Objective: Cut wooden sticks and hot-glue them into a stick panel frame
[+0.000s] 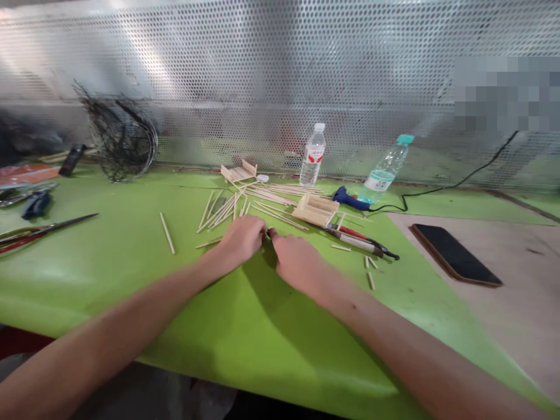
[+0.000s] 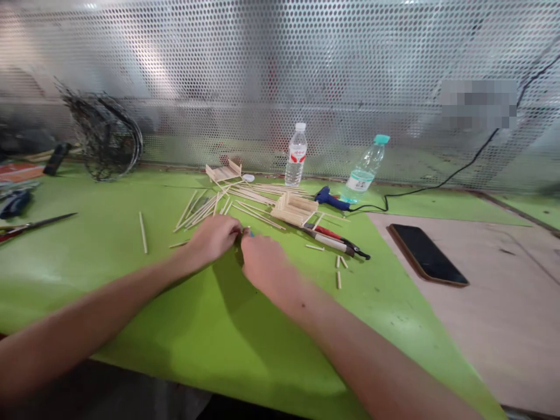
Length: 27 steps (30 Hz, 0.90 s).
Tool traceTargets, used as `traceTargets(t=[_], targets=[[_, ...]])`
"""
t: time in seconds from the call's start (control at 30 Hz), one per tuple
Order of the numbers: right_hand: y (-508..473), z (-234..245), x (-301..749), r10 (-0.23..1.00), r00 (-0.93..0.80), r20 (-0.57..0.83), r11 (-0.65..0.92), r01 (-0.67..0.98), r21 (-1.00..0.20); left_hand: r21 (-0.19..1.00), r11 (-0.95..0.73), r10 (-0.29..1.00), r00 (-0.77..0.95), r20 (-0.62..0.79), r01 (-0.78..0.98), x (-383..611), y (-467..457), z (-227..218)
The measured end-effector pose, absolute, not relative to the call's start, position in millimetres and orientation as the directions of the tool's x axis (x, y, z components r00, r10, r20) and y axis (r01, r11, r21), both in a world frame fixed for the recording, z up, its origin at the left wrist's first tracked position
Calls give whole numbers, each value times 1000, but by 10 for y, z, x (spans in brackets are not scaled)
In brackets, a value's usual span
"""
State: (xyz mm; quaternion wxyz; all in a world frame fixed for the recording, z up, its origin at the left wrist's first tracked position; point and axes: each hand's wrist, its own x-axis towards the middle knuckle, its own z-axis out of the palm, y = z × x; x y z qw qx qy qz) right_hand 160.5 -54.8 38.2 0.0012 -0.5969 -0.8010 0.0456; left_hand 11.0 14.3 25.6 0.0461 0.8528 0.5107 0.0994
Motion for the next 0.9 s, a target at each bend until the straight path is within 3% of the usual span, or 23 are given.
traceTargets(t=[0.17, 0.3, 0.43, 0.73, 0.9], targets=[[-534, 331, 1608, 949, -315, -33, 311, 946, -87, 151, -468, 883, 454, 123, 871, 98, 153, 261], [-531, 350, 1649, 951, -306, -52, 302, 950, -75, 325, -465, 884, 452, 119, 824, 18, 236, 243], [-514, 348, 1661, 952, -296, -82, 291, 955, -62, 476, -411, 889, 458, 20, 777, -78, 349, 249], [-513, 363, 1682, 943, -326, -74, 326, 945, -8, 385, -449, 886, 457, 76, 806, -99, 430, 173], [-500, 454, 1739, 936, -344, -79, 339, 938, -66, 447, -439, 884, 464, 58, 780, -77, 431, 166]])
